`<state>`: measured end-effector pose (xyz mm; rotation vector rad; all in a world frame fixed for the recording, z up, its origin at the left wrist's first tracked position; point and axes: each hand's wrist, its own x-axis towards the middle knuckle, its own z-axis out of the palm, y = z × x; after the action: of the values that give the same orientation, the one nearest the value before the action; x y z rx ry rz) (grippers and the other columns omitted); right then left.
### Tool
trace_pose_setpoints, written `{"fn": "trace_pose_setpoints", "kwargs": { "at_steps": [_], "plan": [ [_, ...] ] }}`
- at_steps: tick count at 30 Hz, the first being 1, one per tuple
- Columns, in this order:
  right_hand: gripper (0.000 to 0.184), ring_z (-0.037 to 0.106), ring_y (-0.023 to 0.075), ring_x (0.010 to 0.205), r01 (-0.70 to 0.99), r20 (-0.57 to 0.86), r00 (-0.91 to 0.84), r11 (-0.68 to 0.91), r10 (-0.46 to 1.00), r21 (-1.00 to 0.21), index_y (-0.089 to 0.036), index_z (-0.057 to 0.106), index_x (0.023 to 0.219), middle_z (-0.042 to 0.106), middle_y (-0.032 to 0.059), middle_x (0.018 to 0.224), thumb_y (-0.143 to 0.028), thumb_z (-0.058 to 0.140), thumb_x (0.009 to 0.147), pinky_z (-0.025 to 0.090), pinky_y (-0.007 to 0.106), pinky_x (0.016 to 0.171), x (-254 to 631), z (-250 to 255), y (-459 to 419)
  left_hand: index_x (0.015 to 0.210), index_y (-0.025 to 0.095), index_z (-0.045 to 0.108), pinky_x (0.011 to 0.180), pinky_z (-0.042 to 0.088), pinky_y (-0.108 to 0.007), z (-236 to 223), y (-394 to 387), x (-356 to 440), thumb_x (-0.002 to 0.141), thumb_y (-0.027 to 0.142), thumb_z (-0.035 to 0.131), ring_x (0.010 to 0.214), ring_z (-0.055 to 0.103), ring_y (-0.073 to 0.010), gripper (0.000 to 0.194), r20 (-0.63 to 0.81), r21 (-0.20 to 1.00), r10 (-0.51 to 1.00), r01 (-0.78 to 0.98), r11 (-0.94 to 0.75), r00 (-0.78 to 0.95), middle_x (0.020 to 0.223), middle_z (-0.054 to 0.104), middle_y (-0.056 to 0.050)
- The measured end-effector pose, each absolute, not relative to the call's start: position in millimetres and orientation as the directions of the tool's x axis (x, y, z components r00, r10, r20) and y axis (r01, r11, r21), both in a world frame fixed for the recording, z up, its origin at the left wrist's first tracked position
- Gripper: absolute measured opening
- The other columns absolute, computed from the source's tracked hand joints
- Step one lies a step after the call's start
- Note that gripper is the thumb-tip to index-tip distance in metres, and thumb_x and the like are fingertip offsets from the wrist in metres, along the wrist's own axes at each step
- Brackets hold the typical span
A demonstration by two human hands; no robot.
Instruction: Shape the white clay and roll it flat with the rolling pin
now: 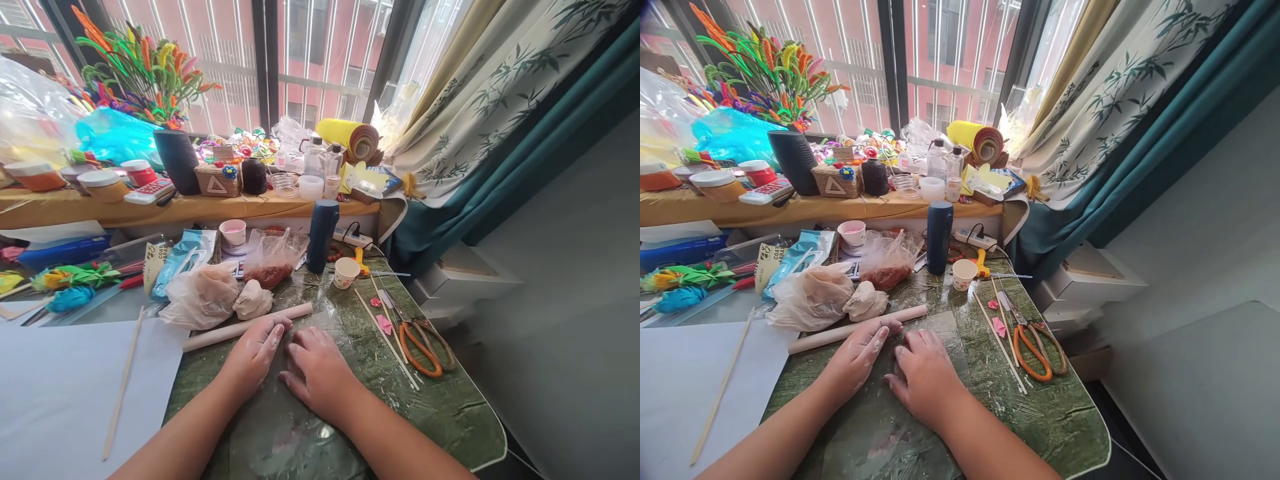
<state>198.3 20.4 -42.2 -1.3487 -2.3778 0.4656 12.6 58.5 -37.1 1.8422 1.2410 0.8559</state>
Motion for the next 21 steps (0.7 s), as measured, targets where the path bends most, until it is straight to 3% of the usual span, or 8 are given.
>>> {"fn": "trace_pose_setpoints", "kwargs": {
  "at_steps": [6, 12, 21],
  "plan": [
    [0.024, 0.053, 0.0270, 0.112, 0.722, 0.190, -0.542, 0.569, 0.819, -0.393, -0.022, 0.064, 0.109, 0.062, 0.0081, 0.122, -0.040, 0.065, 0.094, 0.041, 0.042, 0.097, 199, -46, 24, 0.104, 0.021, 0.068, 0.097, 0.052, -0.041, -36, 60, 16, 0.101, 0.040, 0.041, 0.102, 0.067, -0.0267, 0.033, 0.121, 0.829, 0.932, 0.482, -0.284, 0.340, 0.106, 0.074, -0.007],
    [0.021, 0.054, 0.0273, 0.109, 0.785, 0.200, -0.452, 0.494, 0.869, -0.374, -0.022, 0.064, 0.111, 0.063, 0.0081, 0.119, -0.035, 0.066, 0.093, 0.040, 0.042, 0.094, 198, -50, 18, 0.106, 0.022, 0.068, 0.098, 0.051, -0.042, -36, 60, 17, 0.099, 0.039, 0.047, 0.105, 0.067, -0.0269, 0.028, 0.114, 0.791, 0.928, 0.532, -0.300, 0.355, 0.109, 0.074, -0.007],
    [0.010, 0.054, 0.0270, 0.108, 0.822, 0.203, -0.401, 0.449, 0.893, -0.350, -0.022, 0.063, 0.097, 0.063, 0.0073, 0.118, -0.030, 0.066, 0.092, 0.039, 0.042, 0.095, 205, -51, 11, 0.103, 0.022, 0.071, 0.096, 0.053, -0.043, -32, 60, 19, 0.095, 0.038, 0.053, 0.102, 0.068, -0.0285, 0.026, 0.140, 0.768, 0.934, 0.560, -0.312, 0.329, 0.108, 0.076, -0.007]
  ]
}}
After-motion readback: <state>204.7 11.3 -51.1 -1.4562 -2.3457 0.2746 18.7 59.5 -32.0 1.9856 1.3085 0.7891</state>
